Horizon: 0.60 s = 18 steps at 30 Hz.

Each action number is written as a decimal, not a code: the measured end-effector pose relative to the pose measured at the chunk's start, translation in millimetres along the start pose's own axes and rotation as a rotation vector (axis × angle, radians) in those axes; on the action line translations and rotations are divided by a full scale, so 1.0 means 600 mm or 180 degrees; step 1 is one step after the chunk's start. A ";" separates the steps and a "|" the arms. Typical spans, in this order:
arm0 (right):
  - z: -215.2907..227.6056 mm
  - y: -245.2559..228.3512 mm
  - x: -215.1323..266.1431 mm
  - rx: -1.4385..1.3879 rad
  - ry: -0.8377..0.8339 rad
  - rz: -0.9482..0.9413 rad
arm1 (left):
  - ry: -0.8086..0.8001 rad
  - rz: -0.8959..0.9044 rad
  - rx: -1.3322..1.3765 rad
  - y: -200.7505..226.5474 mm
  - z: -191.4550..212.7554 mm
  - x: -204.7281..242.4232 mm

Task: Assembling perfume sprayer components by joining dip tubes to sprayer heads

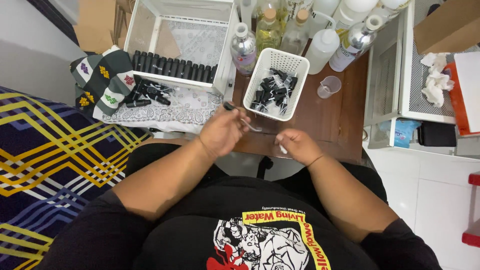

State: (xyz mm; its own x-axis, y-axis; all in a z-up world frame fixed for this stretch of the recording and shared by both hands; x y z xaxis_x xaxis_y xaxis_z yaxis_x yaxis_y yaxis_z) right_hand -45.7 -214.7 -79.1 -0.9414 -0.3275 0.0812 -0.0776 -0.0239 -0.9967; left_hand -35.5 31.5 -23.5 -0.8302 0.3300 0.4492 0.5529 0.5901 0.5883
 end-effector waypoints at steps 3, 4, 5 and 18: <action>-0.008 0.029 -0.008 -0.0244 -0.0361 0.0210 | -0.0069 0.0268 -0.0137 -0.017 -0.034 0.013; -0.009 0.031 0.000 -0.0246 -0.0353 0.0204 | -0.0070 0.0278 -0.0138 -0.025 -0.035 0.013; -0.011 0.033 0.006 -0.0359 -0.0325 0.0189 | -0.0074 0.0405 -0.0340 -0.033 -0.037 0.012; -0.016 0.032 -0.003 -0.0539 0.0293 0.0285 | -0.0093 0.0954 -0.2082 -0.056 -0.042 0.029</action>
State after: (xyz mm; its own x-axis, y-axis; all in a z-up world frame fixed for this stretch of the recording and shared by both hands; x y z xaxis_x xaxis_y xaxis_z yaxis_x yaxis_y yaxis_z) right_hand -48.5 -205.6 -98.6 -0.9724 -0.2333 -0.0001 -0.0391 0.1631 -0.9858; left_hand -67.0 -1.2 -18.5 -0.6328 0.4335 0.6416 0.6788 -0.0882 0.7290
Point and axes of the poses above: each hand's wrist, its own x-axis away from the middle knuckle, its own z-axis out of the back of the hand, y = z × x, the point moved 2 cm from there along -x, towards the middle knuckle, and after that the axes turned 11 degrees about z, right-handed, at the moved point
